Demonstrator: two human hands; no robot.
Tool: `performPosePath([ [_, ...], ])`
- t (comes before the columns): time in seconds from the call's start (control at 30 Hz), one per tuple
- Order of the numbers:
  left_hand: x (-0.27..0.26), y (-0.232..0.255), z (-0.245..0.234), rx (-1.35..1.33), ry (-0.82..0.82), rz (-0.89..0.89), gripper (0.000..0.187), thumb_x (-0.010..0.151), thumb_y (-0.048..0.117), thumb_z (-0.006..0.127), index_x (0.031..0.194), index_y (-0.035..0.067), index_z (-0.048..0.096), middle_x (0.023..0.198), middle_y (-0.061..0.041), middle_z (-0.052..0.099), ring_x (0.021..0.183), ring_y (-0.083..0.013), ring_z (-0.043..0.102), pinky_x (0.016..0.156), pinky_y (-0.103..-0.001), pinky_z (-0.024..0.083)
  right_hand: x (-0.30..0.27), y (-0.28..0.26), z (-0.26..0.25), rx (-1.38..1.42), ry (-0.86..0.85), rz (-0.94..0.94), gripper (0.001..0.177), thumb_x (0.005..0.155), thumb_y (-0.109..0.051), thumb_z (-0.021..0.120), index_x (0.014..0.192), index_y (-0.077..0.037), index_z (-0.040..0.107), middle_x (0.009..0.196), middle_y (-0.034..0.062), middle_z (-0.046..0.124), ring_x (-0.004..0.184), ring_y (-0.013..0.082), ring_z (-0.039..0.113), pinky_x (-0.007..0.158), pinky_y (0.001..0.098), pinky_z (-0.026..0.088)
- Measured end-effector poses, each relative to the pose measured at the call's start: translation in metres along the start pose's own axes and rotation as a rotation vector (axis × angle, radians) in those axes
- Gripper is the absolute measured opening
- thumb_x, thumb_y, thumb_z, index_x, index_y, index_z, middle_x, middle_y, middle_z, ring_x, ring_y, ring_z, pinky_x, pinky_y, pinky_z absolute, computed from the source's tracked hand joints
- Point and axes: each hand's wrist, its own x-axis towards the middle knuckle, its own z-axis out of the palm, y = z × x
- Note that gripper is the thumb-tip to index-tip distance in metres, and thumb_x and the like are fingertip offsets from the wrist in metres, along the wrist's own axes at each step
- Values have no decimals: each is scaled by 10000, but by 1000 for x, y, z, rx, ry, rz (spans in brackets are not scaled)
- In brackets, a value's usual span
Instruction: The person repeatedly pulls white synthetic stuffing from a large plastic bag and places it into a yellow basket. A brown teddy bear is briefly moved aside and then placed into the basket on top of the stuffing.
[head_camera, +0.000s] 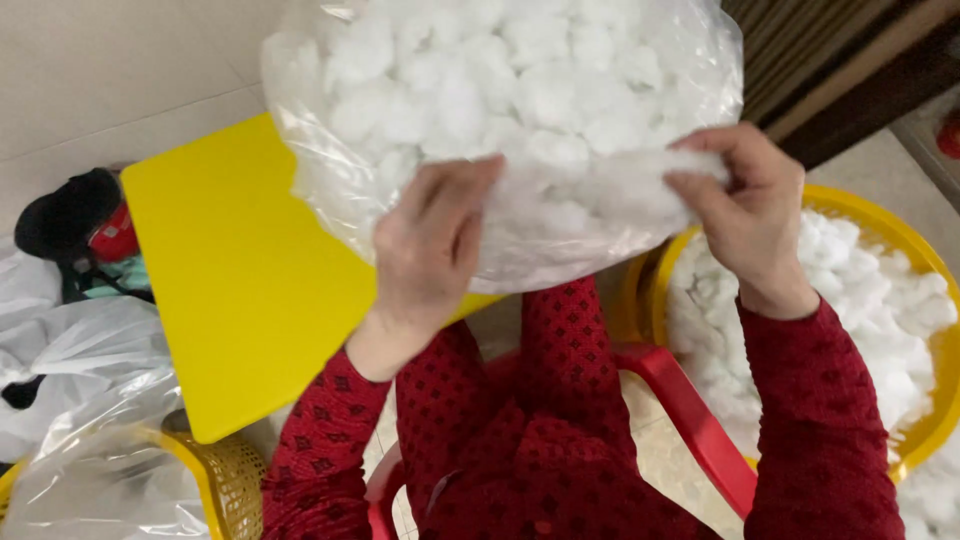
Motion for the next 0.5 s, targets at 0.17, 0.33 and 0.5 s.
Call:
performPosePath([
  [0.17, 51, -56, -34, 332, -42, 31, 386, 985, -87, 624, 1348, 41, 602, 1403, -166, 606, 1184, -348, 673, 1006, -417, 593, 75, -32, 47, -214, 36, -422, 252, 1047, 27, 747, 1281, 17, 654, 1316, 111, 592, 1007, 180, 539, 840, 292, 444],
  [0.33, 28, -63, -20, 356, -221, 70, 574, 759, -4, 657, 1331, -25, 611, 1379, -292, 528, 1112, -422, 576, 933, -473, 496, 82, -21, 91, -528, -601, -624, 581, 903, -249, 739, 1410, -23, 570, 1598, 269, 339, 1415, 468, 407, 1075, 522, 423],
  [0.5, 8, -63, -20, 216, -539, -19, 95, 957, 167, 683, 969, 73, 674, 1036, -96, 644, 1062, -302, 618, 947, -440, 478, 73, -3, 114, -549, -930, -387, 638, 967, -286, 609, 1551, -147, 392, 1664, 117, 271, 1485, 333, 340, 1159, 458, 360],
])
